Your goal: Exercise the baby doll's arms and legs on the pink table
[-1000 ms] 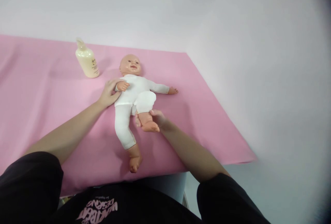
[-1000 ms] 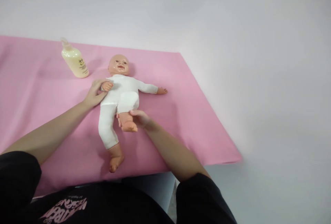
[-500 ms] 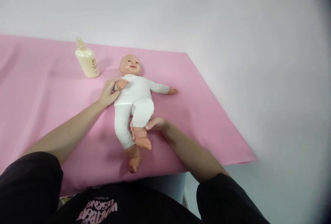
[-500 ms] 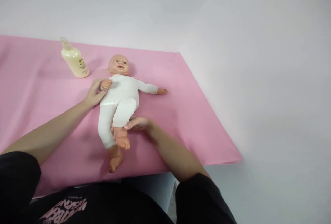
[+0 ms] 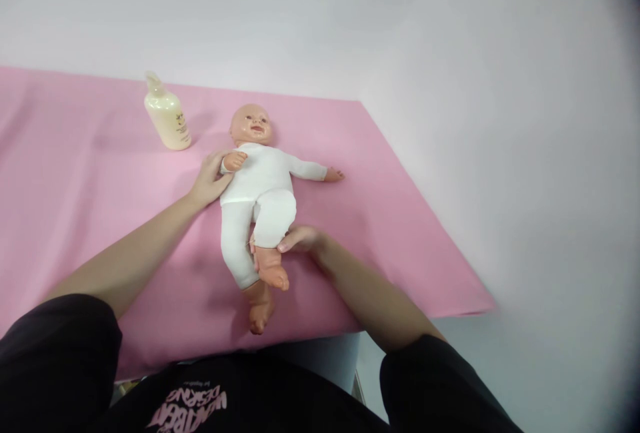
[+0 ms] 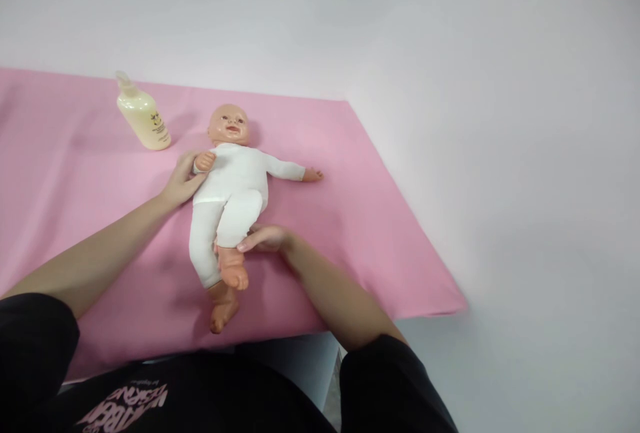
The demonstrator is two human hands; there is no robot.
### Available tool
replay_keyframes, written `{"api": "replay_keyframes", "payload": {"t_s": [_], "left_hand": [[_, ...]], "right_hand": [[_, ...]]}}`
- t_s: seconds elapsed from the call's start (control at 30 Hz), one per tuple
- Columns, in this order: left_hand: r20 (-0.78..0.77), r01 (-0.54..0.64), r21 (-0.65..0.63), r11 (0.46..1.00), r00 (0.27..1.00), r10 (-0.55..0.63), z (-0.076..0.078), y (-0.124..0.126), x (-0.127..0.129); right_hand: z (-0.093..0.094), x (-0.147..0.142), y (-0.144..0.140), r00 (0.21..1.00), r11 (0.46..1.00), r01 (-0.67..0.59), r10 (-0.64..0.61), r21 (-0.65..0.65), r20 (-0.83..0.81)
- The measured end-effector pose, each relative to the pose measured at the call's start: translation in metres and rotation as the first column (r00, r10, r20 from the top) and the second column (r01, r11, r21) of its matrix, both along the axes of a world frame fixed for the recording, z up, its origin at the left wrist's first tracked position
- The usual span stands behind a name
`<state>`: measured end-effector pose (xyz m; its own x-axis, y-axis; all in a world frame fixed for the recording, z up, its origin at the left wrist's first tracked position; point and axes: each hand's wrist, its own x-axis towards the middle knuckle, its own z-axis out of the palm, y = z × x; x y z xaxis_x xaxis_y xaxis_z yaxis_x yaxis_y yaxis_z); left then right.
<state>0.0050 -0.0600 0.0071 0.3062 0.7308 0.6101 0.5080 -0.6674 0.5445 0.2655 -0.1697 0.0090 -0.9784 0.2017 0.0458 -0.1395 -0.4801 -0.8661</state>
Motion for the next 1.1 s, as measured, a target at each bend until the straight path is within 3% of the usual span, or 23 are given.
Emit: {"api": "replay_keyframes", "payload": {"t_s": [1.1], "left_hand": [[-0.028,-0.011,-0.007,1.0,1.0,0.01,0.0008,0.002,0.0008]], "right_hand": [[-0.0027,-0.0014,-0.0006,0.999,0.999,0.029,-0.029,-0.024,0.026]]}}
